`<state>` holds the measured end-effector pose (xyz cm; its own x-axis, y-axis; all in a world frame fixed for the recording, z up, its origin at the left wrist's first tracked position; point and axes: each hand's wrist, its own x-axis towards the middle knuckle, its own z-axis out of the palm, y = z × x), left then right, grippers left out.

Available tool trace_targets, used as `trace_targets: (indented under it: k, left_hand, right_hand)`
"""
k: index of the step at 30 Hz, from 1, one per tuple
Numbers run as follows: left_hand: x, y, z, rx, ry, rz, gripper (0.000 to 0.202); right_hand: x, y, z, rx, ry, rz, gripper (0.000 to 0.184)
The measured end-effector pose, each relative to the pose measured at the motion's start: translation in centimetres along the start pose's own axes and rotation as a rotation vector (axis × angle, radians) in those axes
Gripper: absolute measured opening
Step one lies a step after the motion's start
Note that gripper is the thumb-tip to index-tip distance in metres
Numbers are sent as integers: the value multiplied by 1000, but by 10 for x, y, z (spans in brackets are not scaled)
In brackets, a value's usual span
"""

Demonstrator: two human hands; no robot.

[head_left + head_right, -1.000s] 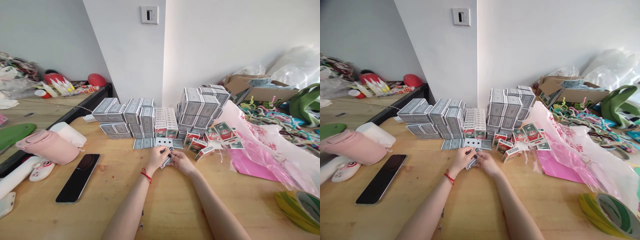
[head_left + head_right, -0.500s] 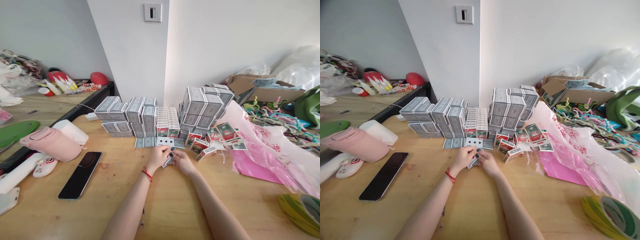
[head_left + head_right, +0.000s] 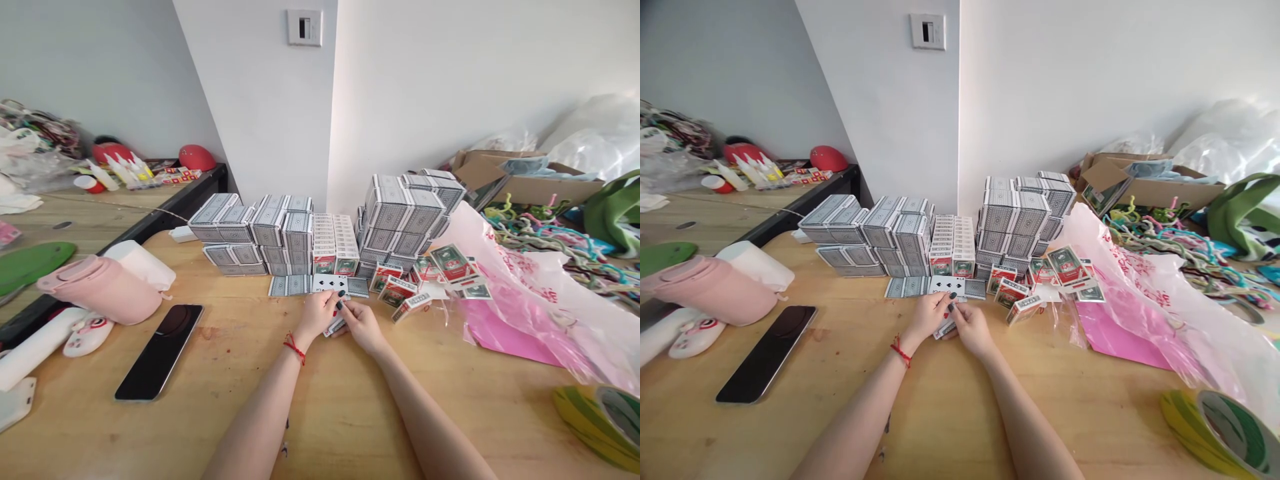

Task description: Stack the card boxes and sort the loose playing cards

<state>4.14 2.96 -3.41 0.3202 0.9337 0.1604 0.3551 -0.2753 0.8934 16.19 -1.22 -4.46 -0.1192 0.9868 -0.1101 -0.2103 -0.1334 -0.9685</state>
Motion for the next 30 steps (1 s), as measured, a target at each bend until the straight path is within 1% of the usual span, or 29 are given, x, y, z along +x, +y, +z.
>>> trace_targets:
  k: [3, 7, 9, 10, 12, 14, 16, 19, 22, 24, 26, 28, 30]
  left_hand:
    - [0, 0, 2, -96, 20, -37, 40]
    - [-1, 4, 0, -321, 29, -118, 44]
    - [-2, 7, -2, -390, 28, -132, 41]
    - [-2, 9, -2, -406, 40, -116, 37]
    - [-3, 10, -1, -403, 79, -60, 34]
    - [-3, 9, 3, -377, 115, -30, 36]
    - [-3, 6, 6, -356, 129, -41, 35]
    - [0, 1, 8, -382, 135, -79, 27]
    - [3, -3, 5, -432, 125, -108, 19]
    - [5, -5, 3, -442, 112, -128, 18]
    - [5, -5, 3, -418, 88, -144, 18]
    - [4, -5, 4, -377, 69, -151, 19]
    - [3, -3, 5, -352, 60, -132, 20]
  right_hand:
    - [-1, -2, 2, -41, 35, -8, 34]
    - [0, -3, 1, -3, 115, -45, 36]
    - [2, -4, -2, 23, 170, -76, 37]
    - [3, -4, -3, 33, 196, -92, 37]
    - [4, -4, -6, 46, 242, -120, 35]
    - [4, -5, -8, 52, 279, -139, 34]
    - [4, -5, -9, 49, 304, -146, 34]
    - [4, -5, -10, -5, 323, -163, 35]
    - [5, -6, -10, -58, 321, -199, 35]
    - [5, -7, -11, -73, 332, -231, 33]
    - [6, -8, -13, -85, 354, -269, 36]
    - [5, -9, -15, -109, 366, -291, 44]
    - [6, -8, -17, -146, 380, -289, 43]
